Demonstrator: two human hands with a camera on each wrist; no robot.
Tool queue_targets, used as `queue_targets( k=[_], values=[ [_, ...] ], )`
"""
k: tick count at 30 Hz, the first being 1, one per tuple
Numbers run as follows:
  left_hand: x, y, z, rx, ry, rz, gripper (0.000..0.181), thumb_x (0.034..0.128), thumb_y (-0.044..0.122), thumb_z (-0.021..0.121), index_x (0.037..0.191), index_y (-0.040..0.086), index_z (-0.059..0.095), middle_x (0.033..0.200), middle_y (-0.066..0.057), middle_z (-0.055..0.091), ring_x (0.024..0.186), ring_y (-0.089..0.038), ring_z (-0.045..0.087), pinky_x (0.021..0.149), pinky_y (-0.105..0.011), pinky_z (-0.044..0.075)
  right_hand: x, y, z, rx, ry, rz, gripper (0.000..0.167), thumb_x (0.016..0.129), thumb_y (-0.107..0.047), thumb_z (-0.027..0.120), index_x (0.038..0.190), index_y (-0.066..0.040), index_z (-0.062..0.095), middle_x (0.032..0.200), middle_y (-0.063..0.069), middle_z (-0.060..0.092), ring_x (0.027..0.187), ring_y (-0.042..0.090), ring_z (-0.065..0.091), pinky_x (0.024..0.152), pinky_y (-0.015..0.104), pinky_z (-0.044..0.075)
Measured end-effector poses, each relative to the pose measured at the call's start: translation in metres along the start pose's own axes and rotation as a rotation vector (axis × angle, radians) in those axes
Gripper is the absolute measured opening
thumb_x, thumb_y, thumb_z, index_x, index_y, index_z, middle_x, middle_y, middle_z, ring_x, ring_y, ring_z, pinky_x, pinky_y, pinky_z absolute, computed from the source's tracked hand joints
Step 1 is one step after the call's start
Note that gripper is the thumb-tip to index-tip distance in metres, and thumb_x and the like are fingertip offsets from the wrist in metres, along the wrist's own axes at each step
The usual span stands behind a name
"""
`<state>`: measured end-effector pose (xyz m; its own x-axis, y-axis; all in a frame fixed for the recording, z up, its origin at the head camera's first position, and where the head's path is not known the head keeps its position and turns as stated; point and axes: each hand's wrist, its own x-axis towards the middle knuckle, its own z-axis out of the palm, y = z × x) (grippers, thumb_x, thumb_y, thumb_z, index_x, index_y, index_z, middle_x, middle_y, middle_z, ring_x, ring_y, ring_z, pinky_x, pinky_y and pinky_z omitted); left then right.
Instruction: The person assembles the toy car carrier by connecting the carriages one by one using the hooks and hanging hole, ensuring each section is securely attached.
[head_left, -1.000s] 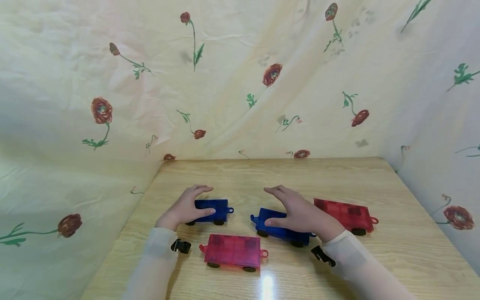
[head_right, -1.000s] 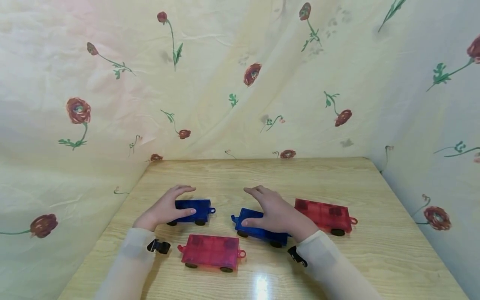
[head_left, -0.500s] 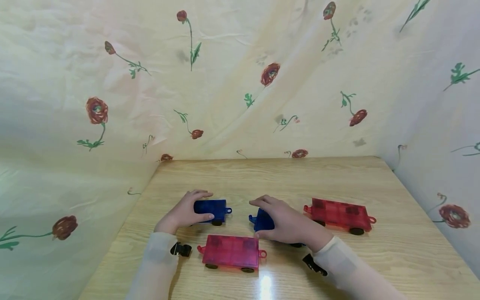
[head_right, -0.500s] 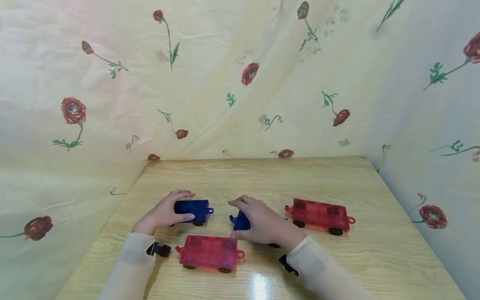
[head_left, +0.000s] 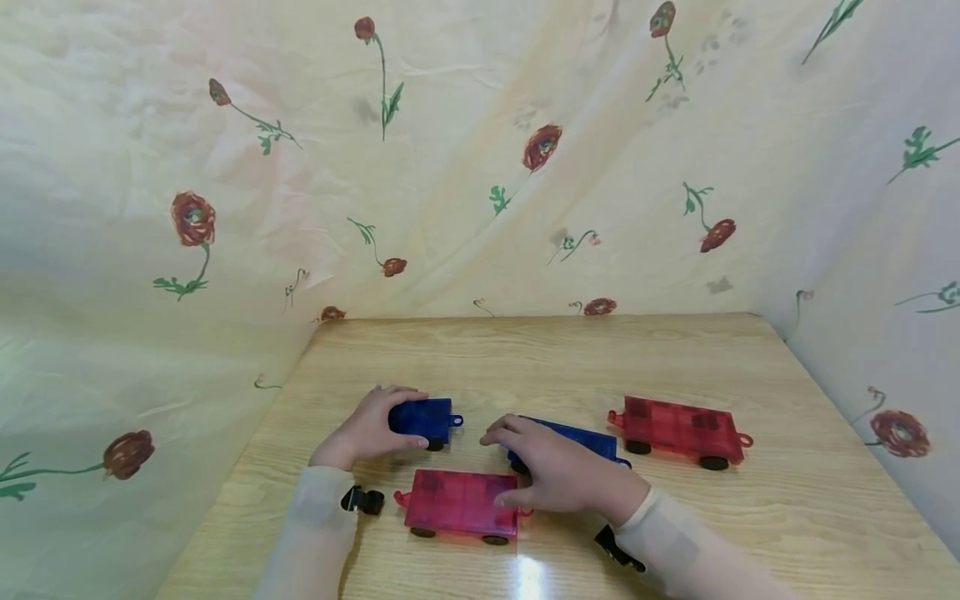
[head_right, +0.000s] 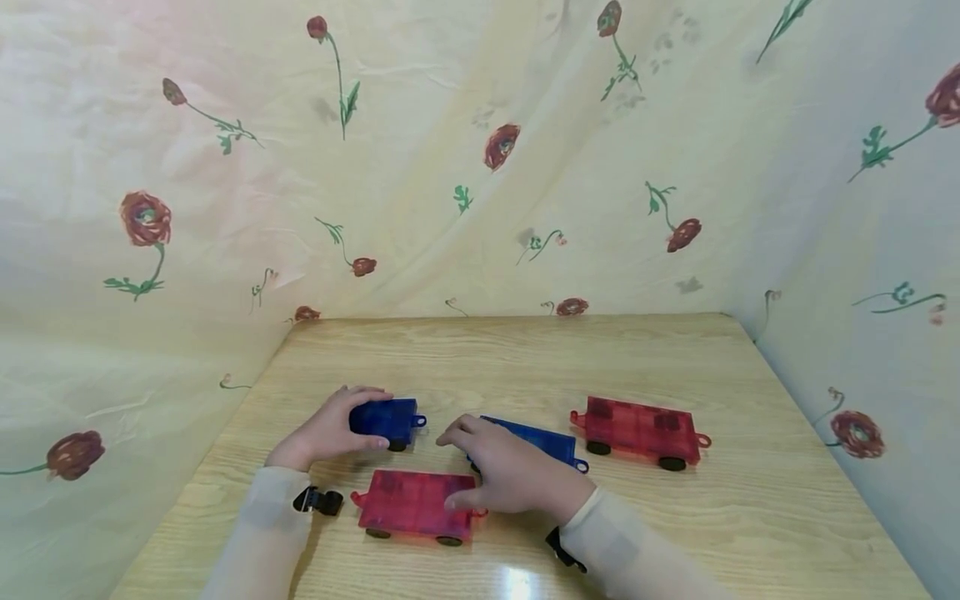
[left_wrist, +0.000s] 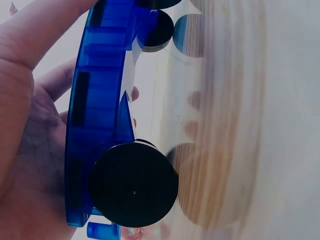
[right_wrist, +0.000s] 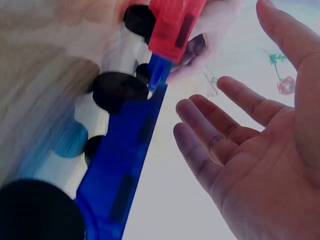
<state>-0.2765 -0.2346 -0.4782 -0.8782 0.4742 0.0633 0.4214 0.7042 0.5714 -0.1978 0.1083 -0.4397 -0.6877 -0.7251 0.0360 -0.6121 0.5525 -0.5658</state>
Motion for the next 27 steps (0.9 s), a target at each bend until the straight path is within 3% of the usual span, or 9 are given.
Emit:
queue_targets(
  k=[6, 11, 22, 27],
  values=[
    [-0.002, 0.003, 0.0, 0.012, 0.0, -0.046, 0.083, 0.0774, 0.05, 0.092, 0.15, 0.024, 0.06, 0.15, -0.005, 0.057, 0.146, -0.041, 0.039, 0.122, -0.067, 0.018, 0.001, -0.005, 0.008, -0.022, -0.015, -0.057, 0.066, 0.091, -0.046, 0.082, 0.146, -0.022, 0.057, 0.142, -0.007, 0.052, 0.119, 0.016, 0.059, 0.098, 0.035, 0.053],
    [-0.002, 0.004, -0.001, 0.023, 0.002, -0.078, 0.085, 0.0765, 0.053, 0.092, 0.151, 0.028, 0.059, 0.152, -0.003, 0.055, 0.142, -0.039, 0.042, 0.115, -0.067, 0.032, 0.002, -0.008, 0.014, -0.048, -0.031, -0.086, 0.068, 0.089, -0.054, 0.081, 0.144, -0.018, 0.061, 0.137, -0.008, 0.054, 0.121, 0.011, 0.056, 0.101, 0.033, 0.052],
    [-0.005, 0.001, 0.001, 0.052, 0.015, -0.078, 0.084, 0.0753, 0.049, 0.094, 0.149, 0.03, 0.059, 0.151, -0.003, 0.057, 0.14, -0.038, 0.045, 0.115, -0.067, 0.031, 0.002, -0.008, 0.024, -0.108, -0.085, -0.129, 0.073, 0.081, -0.053, 0.089, 0.141, -0.02, 0.064, 0.131, -0.01, 0.056, 0.112, 0.004, 0.055, 0.099, 0.029, 0.052],
    [-0.006, 0.0, 0.002, 0.067, 0.017, -0.062, 0.082, 0.0767, 0.044, 0.095, 0.149, 0.028, 0.059, 0.149, -0.003, 0.058, 0.138, -0.038, 0.047, 0.114, -0.067, 0.032, 0.002, -0.009, 0.025, -0.125, -0.103, -0.113, 0.075, 0.079, -0.053, 0.09, 0.142, -0.022, 0.063, 0.129, -0.01, 0.055, 0.11, 0.003, 0.054, 0.098, 0.029, 0.052]
  ],
)
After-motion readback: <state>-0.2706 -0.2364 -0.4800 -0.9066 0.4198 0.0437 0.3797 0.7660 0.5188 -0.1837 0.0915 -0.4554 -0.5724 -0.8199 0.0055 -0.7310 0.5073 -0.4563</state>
